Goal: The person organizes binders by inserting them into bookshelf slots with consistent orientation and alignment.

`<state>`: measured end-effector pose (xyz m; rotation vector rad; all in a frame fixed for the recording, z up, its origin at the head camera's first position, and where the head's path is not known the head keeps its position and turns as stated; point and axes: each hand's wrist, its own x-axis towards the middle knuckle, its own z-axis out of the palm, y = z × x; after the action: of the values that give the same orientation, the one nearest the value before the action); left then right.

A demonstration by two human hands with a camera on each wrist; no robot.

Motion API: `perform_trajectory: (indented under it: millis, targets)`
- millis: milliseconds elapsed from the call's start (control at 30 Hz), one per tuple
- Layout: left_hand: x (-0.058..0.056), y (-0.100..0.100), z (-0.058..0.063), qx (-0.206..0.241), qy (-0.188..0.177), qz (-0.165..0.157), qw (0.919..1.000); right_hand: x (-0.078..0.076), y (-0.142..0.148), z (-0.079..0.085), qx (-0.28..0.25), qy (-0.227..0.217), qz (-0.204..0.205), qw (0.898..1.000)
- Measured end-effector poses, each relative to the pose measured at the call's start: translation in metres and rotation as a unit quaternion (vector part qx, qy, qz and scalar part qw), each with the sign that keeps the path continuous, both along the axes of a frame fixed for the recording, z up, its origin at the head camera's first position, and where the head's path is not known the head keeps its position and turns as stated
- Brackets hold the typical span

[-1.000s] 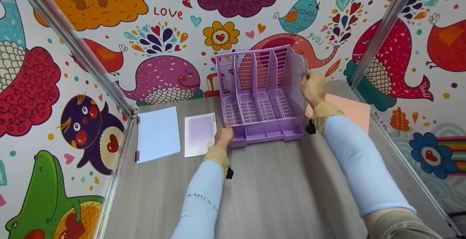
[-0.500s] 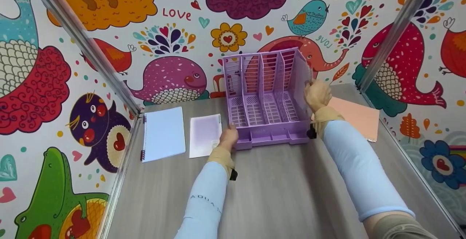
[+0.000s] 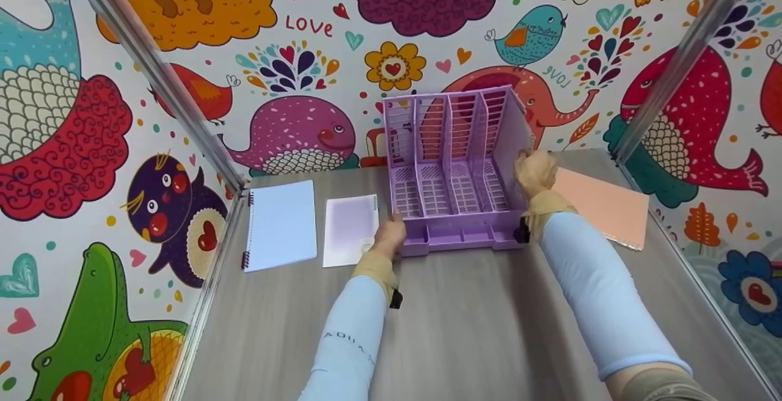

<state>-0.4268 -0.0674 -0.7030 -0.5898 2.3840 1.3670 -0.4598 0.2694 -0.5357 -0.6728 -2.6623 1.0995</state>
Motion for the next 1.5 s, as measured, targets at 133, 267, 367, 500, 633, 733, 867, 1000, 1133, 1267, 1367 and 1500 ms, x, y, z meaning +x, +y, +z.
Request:
perform_trajectory:
  millis: [133,267,367,500,633,733,867,1000,1133,1267,1367,1500]
  targets:
    - [0.003,0.002,-0.002,0.004,-0.001,0.000,1.0000,0.002,-0.002,-0.008,-0.020,-0.015,-0.004,1.000]
    - [0.004,0.002,-0.003,0.020,0.003,0.006,0.9998,0.002,-0.005,-0.013,-0.050,-0.028,-0.009,0.998]
    - [0.004,0.001,-0.004,0.032,0.012,0.010,0.9993,0.001,-0.006,-0.015,-0.055,-0.025,-0.016,0.998]
    - [0.001,-0.001,-0.004,0.041,0.016,0.010,0.9990,-0.002,-0.005,-0.016,-0.047,-0.011,-0.023,0.999]
    - [-0.001,-0.002,-0.008,0.037,0.003,0.001,0.9993,-0.006,-0.001,-0.021,-0.110,-0.002,-0.042,0.993]
    - [-0.002,-0.003,-0.011,0.040,-0.001,-0.001,0.9992,-0.013,0.004,-0.025,-0.208,0.005,-0.051,0.977]
    - [-0.004,-0.003,-0.011,0.043,0.000,-0.002,0.9991,-0.019,0.008,-0.026,-0.286,0.002,-0.044,0.957]
    - [-0.002,-0.003,-0.004,0.041,-0.002,0.001,0.9992,-0.021,0.007,-0.025,-0.267,-0.009,-0.031,0.963]
    - [0.006,0.001,0.007,0.049,-0.004,0.009,0.9988,-0.016,0.007,-0.024,-0.241,-0.018,-0.020,0.970]
    - [0.009,0.002,0.010,0.062,0.000,0.023,0.9978,-0.011,0.008,-0.024,-0.241,-0.015,-0.010,0.970]
    - [0.004,0.001,0.002,0.040,0.015,0.013,0.9990,-0.009,0.008,-0.023,-0.230,-0.005,-0.004,0.973]
    - [0.000,0.001,-0.001,0.006,0.025,-0.010,0.9996,-0.004,0.008,-0.019,-0.228,-0.001,0.004,0.974]
